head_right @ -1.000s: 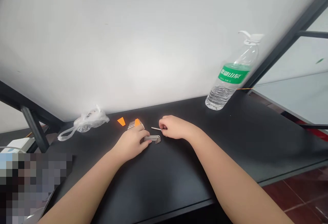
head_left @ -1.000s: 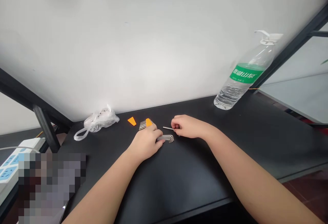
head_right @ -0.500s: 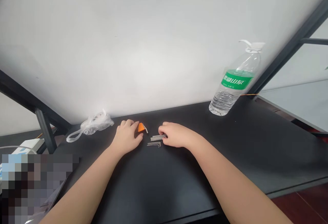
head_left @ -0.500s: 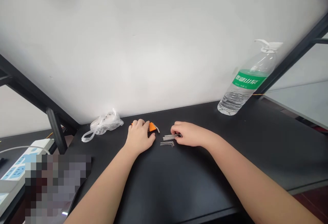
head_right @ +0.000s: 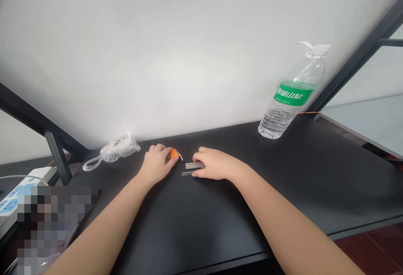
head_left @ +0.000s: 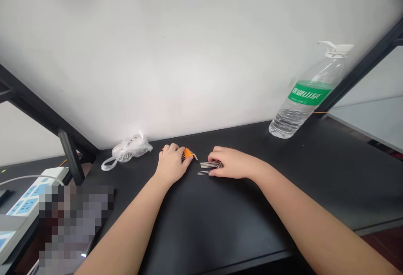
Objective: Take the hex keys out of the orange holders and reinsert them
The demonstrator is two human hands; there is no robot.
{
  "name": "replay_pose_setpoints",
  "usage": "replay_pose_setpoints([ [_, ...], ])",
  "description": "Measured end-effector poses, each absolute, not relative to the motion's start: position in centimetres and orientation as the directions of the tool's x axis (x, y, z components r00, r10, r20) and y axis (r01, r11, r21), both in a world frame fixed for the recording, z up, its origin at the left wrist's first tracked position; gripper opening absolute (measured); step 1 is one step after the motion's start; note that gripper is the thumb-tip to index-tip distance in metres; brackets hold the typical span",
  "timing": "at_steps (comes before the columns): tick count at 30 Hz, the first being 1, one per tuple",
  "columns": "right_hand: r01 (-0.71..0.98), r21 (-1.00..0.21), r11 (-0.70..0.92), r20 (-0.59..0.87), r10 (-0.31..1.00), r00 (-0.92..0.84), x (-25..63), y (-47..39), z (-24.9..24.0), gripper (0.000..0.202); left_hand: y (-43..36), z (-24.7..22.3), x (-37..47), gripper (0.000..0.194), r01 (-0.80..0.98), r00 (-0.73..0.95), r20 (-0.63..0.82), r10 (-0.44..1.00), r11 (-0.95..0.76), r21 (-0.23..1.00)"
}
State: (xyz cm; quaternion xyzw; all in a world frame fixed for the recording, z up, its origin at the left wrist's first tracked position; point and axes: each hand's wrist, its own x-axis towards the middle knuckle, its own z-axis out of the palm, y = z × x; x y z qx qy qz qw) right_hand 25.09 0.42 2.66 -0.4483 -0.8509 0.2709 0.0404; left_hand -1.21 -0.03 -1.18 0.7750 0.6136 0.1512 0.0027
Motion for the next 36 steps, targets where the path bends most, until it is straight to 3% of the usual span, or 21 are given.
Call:
replay_pose_setpoints([
  [6, 0.746, -0.434, 0.505, -0.132, 0.783, -0.608, 24.1, -0.7, 2.1, 0.012, 0.0, -1.1, -1.3, 0.039, 0.914, 0.208, 0.226, 0.952, -0.272, 0.302],
  [12, 0.809, -0.343, 0.477, -0.139, 0.826, -0.546, 26.2, 0.9, 1.9, 0.014, -0.7, -0.4, -1.2, 0.042, 0.852, 0.268, 0.255, 0.929, -0.352, 0.388],
  [15, 0.813, -0.298, 0.500, -0.036, 0.845, -0.533, 26.9, 1.4, 2.4, 0.014, -1.1, 0.1, -1.1, 0.043, 0.809, 0.318, 0.304, 0.898, -0.425, 0.407],
  [17, 0.756, -0.384, 0.530, 0.084, 0.835, -0.543, 26.4, 1.2, 2.8, 0.023, -1.4, 0.5, -1.0, 0.044, 0.779, 0.343, 0.346, 0.873, -0.470, 0.414],
  [19, 0.638, -0.569, 0.519, 0.148, 0.827, -0.542, 25.4, 0.6, 3.1, 0.041, -1.7, 0.8, -0.9, 0.045, 0.746, 0.380, 0.374, 0.846, -0.520, 0.416],
  [21, 0.488, -0.759, 0.432, 0.107, 0.821, -0.561, 23.9, -0.1, 3.0, 0.057, -2.0, 1.0, -0.7, 0.046, 0.705, 0.428, 0.394, 0.814, -0.573, 0.418],
  [24, 0.280, -0.924, 0.259, 0.048, 0.806, -0.590, 21.9, -0.9, 2.2, 0.053, -2.4, 1.0, -0.5, 0.043, 0.655, 0.468, 0.432, 0.771, -0.631, 0.416],
  [29, 0.201, -0.978, 0.053, -0.066, 0.839, -0.540, 20.8, -0.9, 1.4, 0.044, -2.7, 0.9, -0.3, 0.040, 0.647, 0.469, 0.455, 0.757, -0.645, 0.406],
  [36, 0.298, -0.953, 0.059, -0.081, 0.896, -0.437, 20.6, -1.2, 1.3, 0.040, -2.6, 0.9, -0.3, 0.039, 0.670, 0.434, 0.467, 0.771, -0.622, 0.405],
])
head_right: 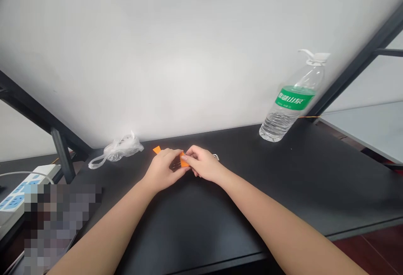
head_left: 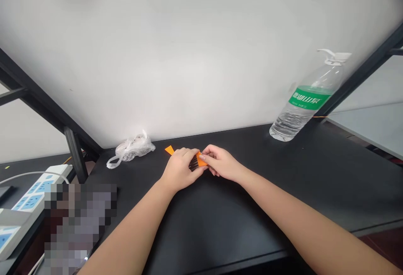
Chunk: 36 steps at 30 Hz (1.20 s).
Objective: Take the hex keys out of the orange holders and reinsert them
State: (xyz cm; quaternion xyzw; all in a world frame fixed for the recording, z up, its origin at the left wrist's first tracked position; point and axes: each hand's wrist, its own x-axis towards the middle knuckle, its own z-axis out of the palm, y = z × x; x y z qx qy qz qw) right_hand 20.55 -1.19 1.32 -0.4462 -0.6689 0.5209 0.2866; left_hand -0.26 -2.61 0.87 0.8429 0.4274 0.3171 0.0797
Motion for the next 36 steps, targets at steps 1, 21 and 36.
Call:
replay_pose_setpoints([
  [1, 0.306, -0.949, 0.069, -0.068, 0.908, -0.413, 20.2, -1.3, 1.2, 0.041, -2.6, 1.0, -0.2, 0.038, 0.673, 0.432, 0.464, 0.773, -0.619, 0.405],
  [21, 0.503, -0.833, 0.230, 0.018, 0.920, -0.391, 19.6, -1.2, 1.1, 0.049, -2.4, 1.8, -0.7, 0.019, 0.681, 0.539, 0.306, 0.785, -0.620, 0.390],
  [36, 0.833, -0.397, 0.386, -0.094, 0.885, -0.455, 29.4, 3.6, 1.3, 0.014, 0.9, -1.5, -4.4, 0.052, 0.978, 0.010, 0.258, 0.966, -0.063, 0.197],
])
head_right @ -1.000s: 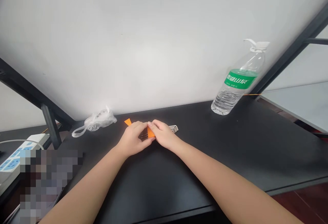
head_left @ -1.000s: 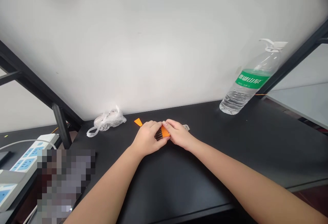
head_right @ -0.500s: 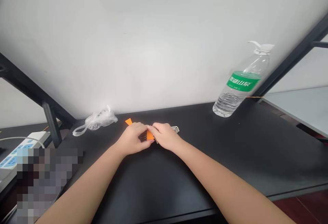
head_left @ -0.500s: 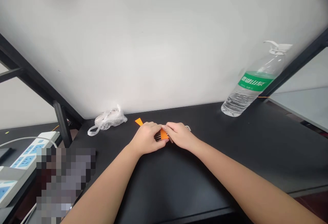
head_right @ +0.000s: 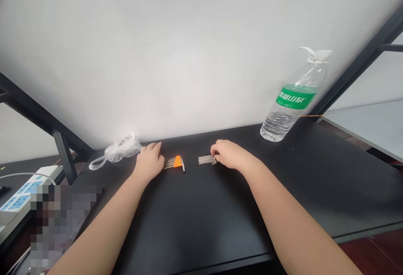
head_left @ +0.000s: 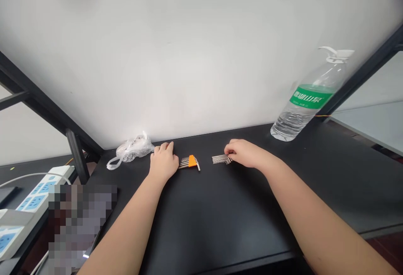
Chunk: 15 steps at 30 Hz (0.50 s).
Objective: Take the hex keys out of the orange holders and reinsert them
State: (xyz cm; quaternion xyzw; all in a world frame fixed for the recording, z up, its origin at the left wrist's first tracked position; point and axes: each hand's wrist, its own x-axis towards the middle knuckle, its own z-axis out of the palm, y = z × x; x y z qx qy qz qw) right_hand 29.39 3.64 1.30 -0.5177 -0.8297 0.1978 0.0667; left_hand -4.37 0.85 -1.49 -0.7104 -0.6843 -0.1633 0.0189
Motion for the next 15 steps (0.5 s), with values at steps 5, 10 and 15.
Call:
replay_pose_setpoints([
  [5, 0.867, -0.417, 0.272, -0.173, 0.913, -0.369, 29.8, 3.9, 0.9, 0.005, 1.8, -2.4, -5.9, 0.040, 0.974, 0.015, 0.260, 0.966, -0.073, 0.214],
  [10, 0.842, -0.521, 0.144, -0.299, 0.892, -0.338, 30.0, 3.9, 1.1, 0.010, 2.3, -2.0, -6.5, 0.047, 0.938, -0.008, 0.234, 0.972, -0.073, 0.338],
  [15, 0.766, -0.616, 0.184, -0.228, 0.889, -0.397, 29.5, 4.2, 1.1, 0.019, 2.3, -1.3, -6.5, 0.032, 0.866, -0.070, 0.220, 0.973, -0.051, 0.498],
])
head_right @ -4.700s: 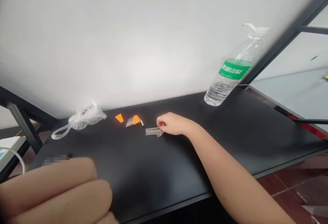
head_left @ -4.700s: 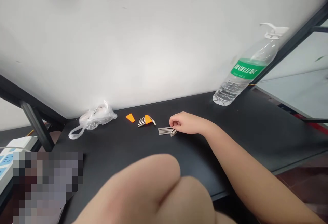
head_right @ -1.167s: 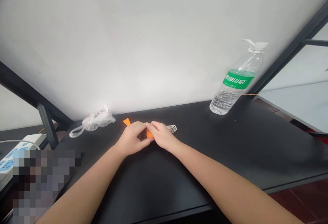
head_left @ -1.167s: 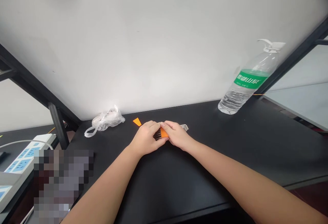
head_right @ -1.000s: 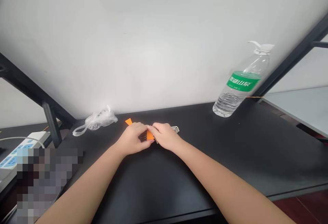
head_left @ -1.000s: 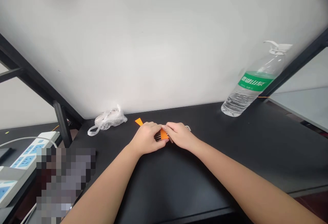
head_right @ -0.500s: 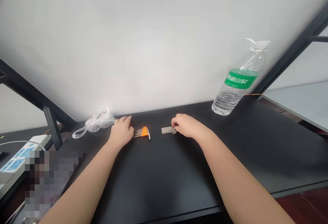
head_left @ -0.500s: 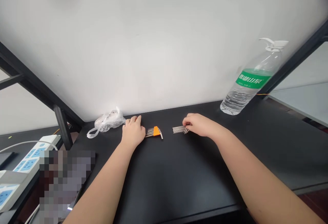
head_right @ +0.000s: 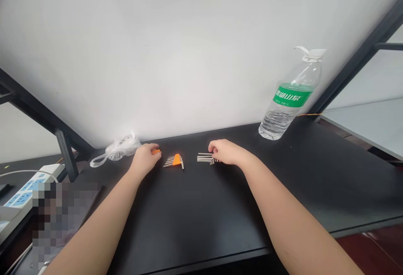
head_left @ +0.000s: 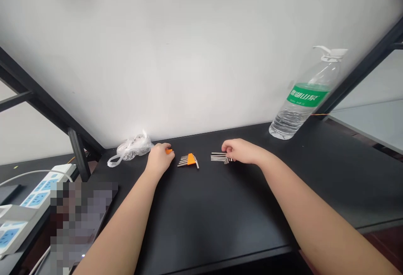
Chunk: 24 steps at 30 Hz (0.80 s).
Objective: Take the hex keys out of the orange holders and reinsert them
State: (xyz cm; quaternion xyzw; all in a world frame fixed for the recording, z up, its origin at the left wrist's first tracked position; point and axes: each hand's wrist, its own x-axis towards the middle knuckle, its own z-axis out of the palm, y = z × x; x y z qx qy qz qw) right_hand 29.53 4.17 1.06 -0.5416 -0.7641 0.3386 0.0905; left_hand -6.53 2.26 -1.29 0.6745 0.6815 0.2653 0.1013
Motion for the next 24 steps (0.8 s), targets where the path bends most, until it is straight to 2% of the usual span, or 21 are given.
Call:
replay_pose_setpoints([
  [3, 0.734, -0.626, 0.262, -0.112, 0.902, -0.417, 28.7, 3.7, 1.6, 0.019, 1.7, -0.7, -5.7, 0.034, 0.684, -0.144, 0.178, 0.973, -0.032, 0.729],
  [5, 0.684, -0.649, 0.332, 0.012, 0.904, -0.427, 27.8, 3.0, 2.1, 0.017, 1.0, -0.2, -4.6, 0.036, 0.539, -0.103, 0.144, 0.984, -0.066, 0.840],
  [8, 0.564, -0.696, 0.444, 0.212, 0.878, -0.430, 26.1, 1.7, 2.9, 0.022, -0.4, 0.7, -2.6, 0.032, 0.379, -0.012, 0.143, 0.990, -0.128, 0.917],
  [10, 0.507, -0.674, 0.537, 0.332, 0.833, -0.442, 25.1, 0.8, 3.1, 0.024, -1.2, 1.2, -1.4, 0.031, 0.247, 0.033, 0.115, 0.993, -0.120, 0.961],
  [13, 0.473, -0.638, 0.608, 0.400, 0.786, -0.471, 24.2, 0.0, 3.2, 0.027, -2.0, 1.4, 0.0, 0.035, 0.067, 0.071, 0.065, 0.995, -0.070, 0.995],
  [17, 0.476, -0.598, 0.645, 0.451, 0.762, -0.465, 23.7, -0.4, 2.9, 0.026, -2.3, 1.2, 1.1, 0.040, -0.145, -0.022, 0.015, 1.000, -0.019, 0.989],
  [24, 0.502, -0.476, 0.722, 0.538, 0.691, -0.482, 23.7, -0.3, 2.6, 0.024, -2.2, 0.9, 2.0, 0.041, -0.299, -0.101, -0.014, 0.995, -0.017, 0.954],
])
